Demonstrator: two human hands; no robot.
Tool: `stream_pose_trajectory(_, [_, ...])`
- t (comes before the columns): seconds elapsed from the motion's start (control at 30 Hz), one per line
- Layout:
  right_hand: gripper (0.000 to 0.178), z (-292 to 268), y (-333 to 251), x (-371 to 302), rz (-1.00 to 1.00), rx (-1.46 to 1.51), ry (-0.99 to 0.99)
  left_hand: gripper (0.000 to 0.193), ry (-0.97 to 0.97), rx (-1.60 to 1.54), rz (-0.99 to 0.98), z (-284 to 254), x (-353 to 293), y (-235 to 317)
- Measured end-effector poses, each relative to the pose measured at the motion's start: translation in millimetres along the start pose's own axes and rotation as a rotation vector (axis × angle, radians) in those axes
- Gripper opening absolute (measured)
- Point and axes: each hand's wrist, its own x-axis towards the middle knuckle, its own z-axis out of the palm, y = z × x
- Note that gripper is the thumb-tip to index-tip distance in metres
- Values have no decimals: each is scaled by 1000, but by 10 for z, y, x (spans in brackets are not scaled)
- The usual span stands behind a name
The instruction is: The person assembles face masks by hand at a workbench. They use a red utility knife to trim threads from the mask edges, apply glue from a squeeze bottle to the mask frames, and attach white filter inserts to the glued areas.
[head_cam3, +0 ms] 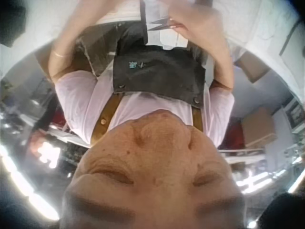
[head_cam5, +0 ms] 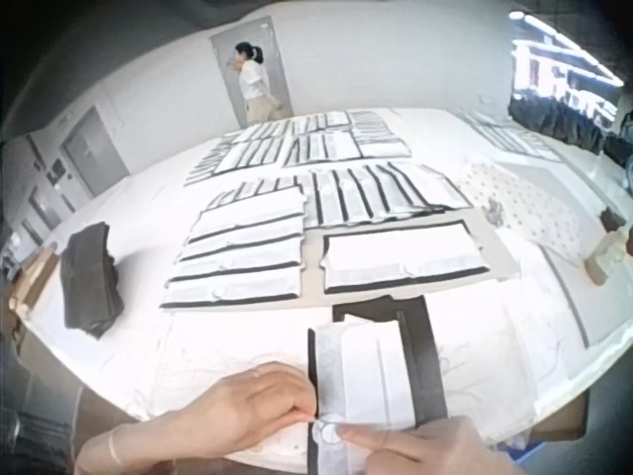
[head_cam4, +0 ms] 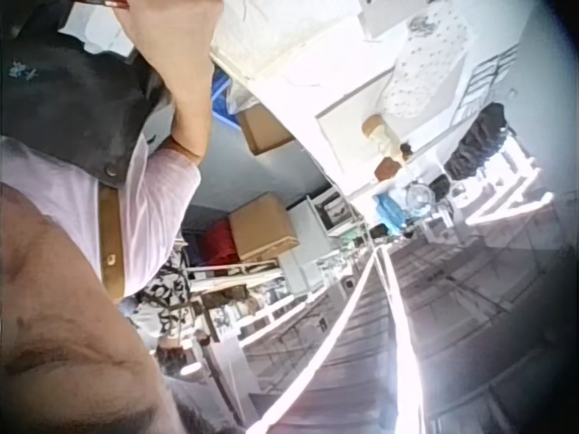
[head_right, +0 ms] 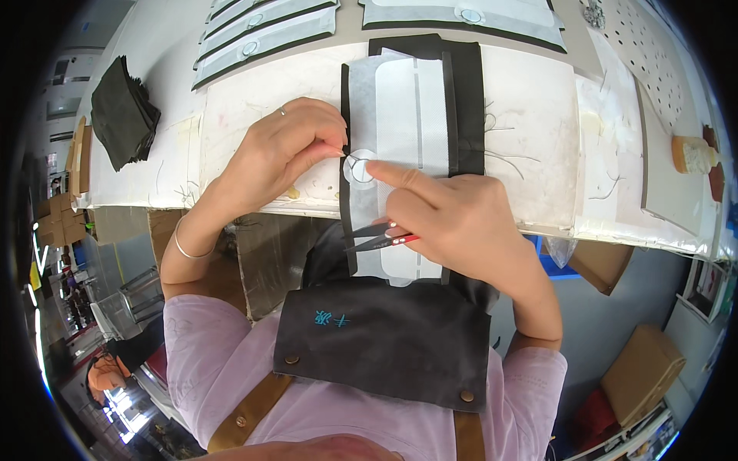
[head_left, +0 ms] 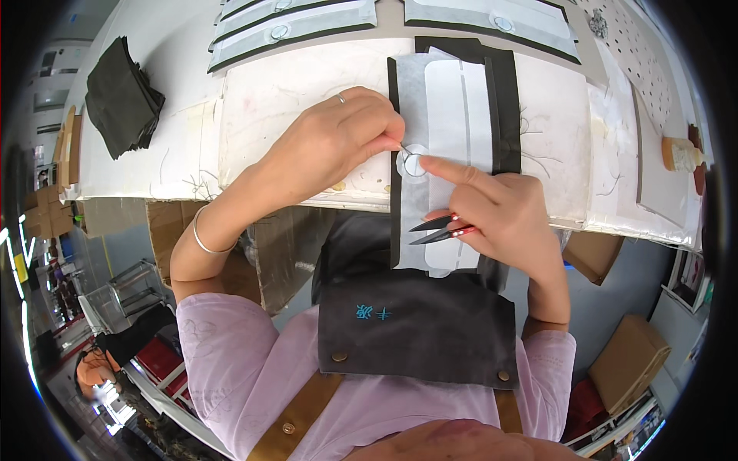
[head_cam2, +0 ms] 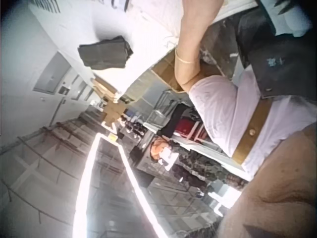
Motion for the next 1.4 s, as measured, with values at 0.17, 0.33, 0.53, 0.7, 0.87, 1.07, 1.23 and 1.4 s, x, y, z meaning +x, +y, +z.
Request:
stream_pose_trajectory(0.17, [30,-380,63,279,193,126,-154,11,1,-70,-66,-15,-3,-43])
stream_pose_trajectory(0.33, [41,-406,413,631,119,6,-442,12,12,-89,-50,10,-3,-66])
stream_pose_trajectory(0.53, [48,-377,456,897,64,-43,-613,12,33,-80,-23,41,-12,-84])
stream_pose_trajectory(0.7, [48,-356,435,980,71,-17,-671,13,25,-69,-34,46,-16,-80])
stream_pose_trajectory(0.87, [47,-334,431,981,71,-16,-662,13,38,-73,-23,58,-17,-103])
stream_pose_trajectory(1.07, [49,-336,444,1003,90,20,-683,11,47,-69,-54,59,-15,-100])
stream_pose_trajectory(1.23, [46,-358,497,944,10,111,-628,8,50,-105,-199,-35,-87,-7])
stream_pose_trajectory(1.4, [44,-887,416,222,258,372,-449,19,-34,133,-624,-1029,-1015,113])
